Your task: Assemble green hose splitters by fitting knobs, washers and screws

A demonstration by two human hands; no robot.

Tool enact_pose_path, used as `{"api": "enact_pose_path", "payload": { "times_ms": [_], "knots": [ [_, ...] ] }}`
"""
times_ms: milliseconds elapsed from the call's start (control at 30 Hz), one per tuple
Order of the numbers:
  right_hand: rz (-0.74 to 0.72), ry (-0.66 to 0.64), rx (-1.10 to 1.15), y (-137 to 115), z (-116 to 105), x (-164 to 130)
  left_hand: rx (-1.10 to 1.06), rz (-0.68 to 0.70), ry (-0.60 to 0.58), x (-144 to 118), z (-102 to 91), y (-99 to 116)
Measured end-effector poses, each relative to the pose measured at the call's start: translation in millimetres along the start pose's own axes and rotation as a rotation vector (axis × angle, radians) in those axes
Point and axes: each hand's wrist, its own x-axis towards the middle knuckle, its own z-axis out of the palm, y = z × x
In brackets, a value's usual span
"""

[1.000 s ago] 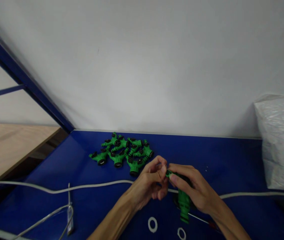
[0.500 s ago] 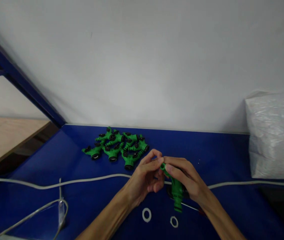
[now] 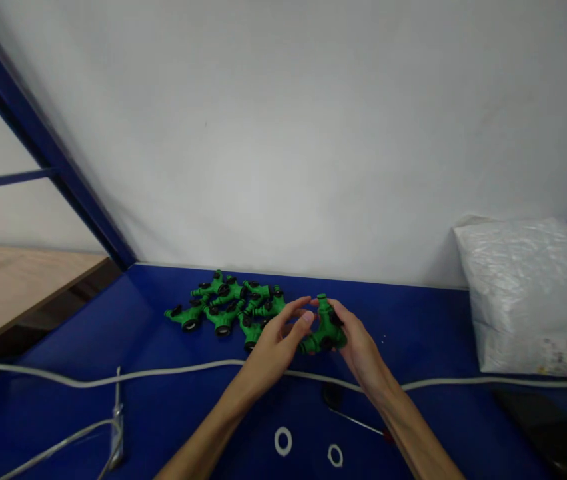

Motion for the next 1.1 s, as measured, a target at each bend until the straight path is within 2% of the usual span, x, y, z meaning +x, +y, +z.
{"api": "enact_pose_path", "payload": {
  "times_ms": [133, 267, 400, 533, 633, 733, 767, 833, 933, 1000, 1100],
  "knots": [
    [-0.061, 0.010, -0.017, -1.1, 0.0, -1.1, -0.048, -0.003, -0.083, -0.8, -0.6, 1.8],
    [-0.126, 0.007, -0.072, -5.6, 3.9, -7.1, 0.014, 0.018, -0.098, 1.6, -3.2, -0.1],
    [-0.200, -0.036, -0.142, -12.1, 8.5, -13.1, 0.064, -0.007, -0.084, 3.4, -6.6, -3.3],
    [-0.271, -0.130, -0.159, -20.0, 3.6, -11.7, 0.026, 0.085, -0.092, 3.2, -8.3, -1.0],
    [-0.294, -0.117, -0.136, -26.9, -5.6, -13.0, -0.079, 0.164, -0.010, 4.0, -12.1, 3.6],
    [-0.328, -0.028, -0.370, -32.1, -9.2, -32.3, -0.358, 0.169, 0.109, 5.6, -19.5, 7.5],
    [-0.340, -0.070, -0.507, -32.2, -7.4, -43.4, -0.448, 0.152, 0.125, 5.9, -22.2, 8.6],
    [-0.339, -0.322, -0.678, -27.5, 1.1, -68.6, -0.594, 0.103, 0.116, 5.7, -26.6, 10.5],
    [-0.387, -0.560, -0.855, -7.3, 20.2, -96.8, -0.784, 0.013, 0.039, 4.2, -30.1, 12.9],
    [-0.400, -0.627, -0.907, 11.3, 30.7, -101.0, -0.891, -0.040, -0.013, 3.4, -30.9, 13.6],
    [-0.371, -0.665, -0.826, 34.4, 38.6, -93.5, -0.966, -0.084, -0.055, 4.0, -31.4, 12.6]
  ]
}}
